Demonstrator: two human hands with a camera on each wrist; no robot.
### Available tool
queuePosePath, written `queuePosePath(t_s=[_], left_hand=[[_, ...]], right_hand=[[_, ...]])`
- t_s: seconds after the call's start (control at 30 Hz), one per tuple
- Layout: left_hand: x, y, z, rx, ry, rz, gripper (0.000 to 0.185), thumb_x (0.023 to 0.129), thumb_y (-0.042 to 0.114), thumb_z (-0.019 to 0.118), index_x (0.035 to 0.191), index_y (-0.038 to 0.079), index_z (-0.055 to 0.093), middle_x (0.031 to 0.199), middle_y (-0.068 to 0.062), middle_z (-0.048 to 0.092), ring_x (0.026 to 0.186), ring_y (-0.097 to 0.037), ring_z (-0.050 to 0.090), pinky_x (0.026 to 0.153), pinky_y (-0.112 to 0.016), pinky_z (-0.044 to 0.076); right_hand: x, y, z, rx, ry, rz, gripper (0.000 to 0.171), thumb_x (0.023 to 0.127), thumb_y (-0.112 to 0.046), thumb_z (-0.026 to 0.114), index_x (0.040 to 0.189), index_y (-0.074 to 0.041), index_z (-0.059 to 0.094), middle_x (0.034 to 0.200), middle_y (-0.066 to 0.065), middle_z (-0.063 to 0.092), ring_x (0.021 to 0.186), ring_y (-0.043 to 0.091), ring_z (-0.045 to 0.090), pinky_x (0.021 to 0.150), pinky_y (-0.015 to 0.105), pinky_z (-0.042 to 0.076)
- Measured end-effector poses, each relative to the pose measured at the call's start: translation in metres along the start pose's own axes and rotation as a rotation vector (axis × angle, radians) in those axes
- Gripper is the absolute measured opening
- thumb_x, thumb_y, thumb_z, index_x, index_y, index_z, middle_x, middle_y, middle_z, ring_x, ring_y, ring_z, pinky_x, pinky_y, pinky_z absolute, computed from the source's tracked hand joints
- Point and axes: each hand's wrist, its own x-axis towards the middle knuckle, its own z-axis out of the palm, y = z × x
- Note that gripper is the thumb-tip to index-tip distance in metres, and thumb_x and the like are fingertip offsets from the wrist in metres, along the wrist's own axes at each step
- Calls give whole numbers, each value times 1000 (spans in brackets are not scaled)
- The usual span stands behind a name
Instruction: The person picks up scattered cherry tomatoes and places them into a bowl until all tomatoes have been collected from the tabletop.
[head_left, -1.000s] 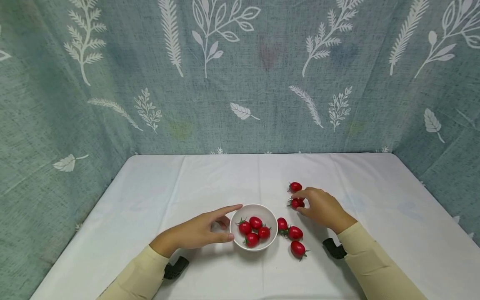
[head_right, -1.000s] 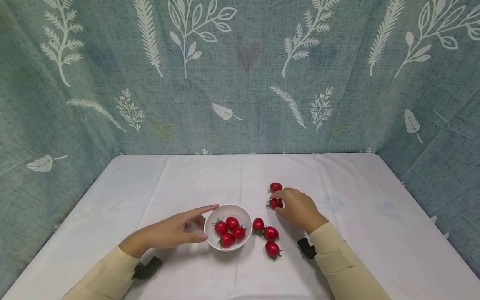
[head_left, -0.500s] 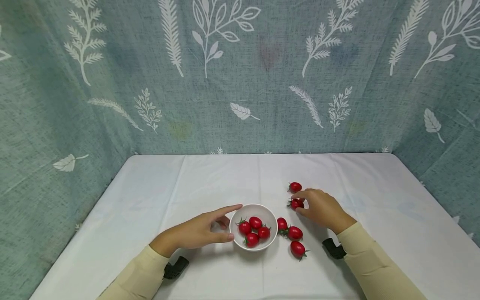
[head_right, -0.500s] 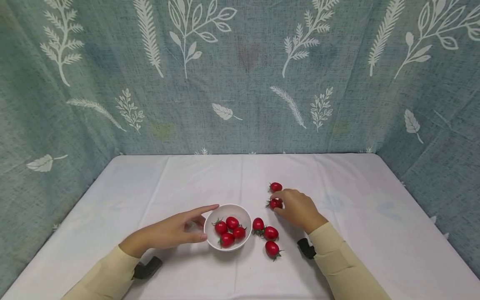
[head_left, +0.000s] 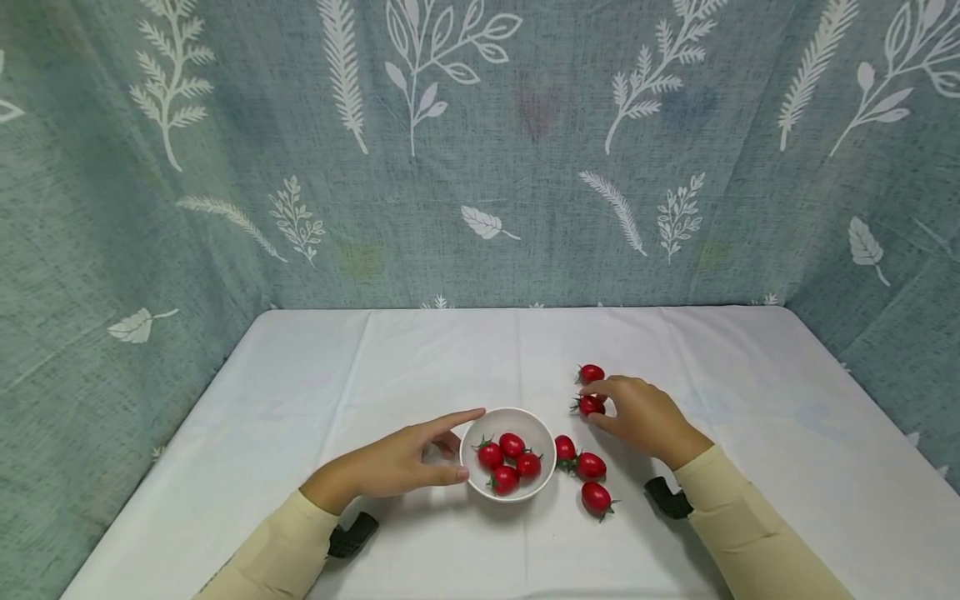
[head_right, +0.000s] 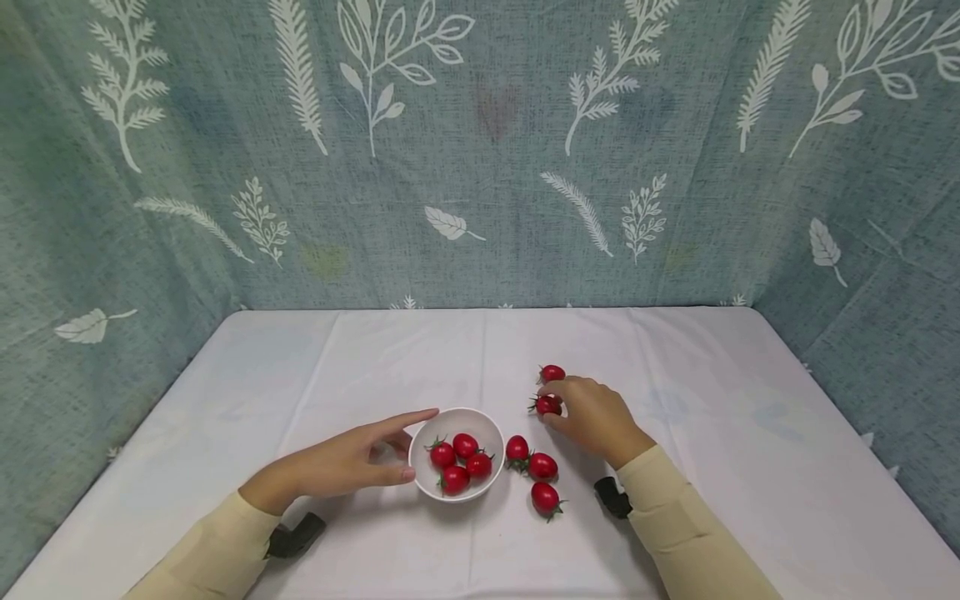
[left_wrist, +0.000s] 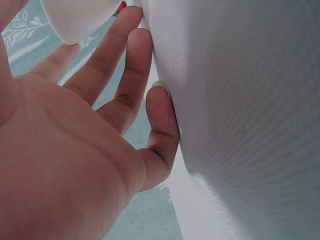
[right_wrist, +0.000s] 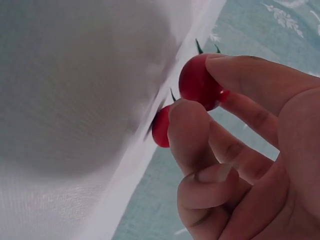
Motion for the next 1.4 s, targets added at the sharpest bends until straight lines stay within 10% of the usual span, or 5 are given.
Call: queuePosePath(t_s=[1.4], left_hand=[[1,1,1,-3,1,-8,73,94,42,70,155,39,31,115,8,68,112,-14,60,97,-43,46]], right_hand=[[-25,-49,-12,-62,173,-246,39,84,-20,82,121,-20,72,116,3,72,103,21,71,75,37,59]])
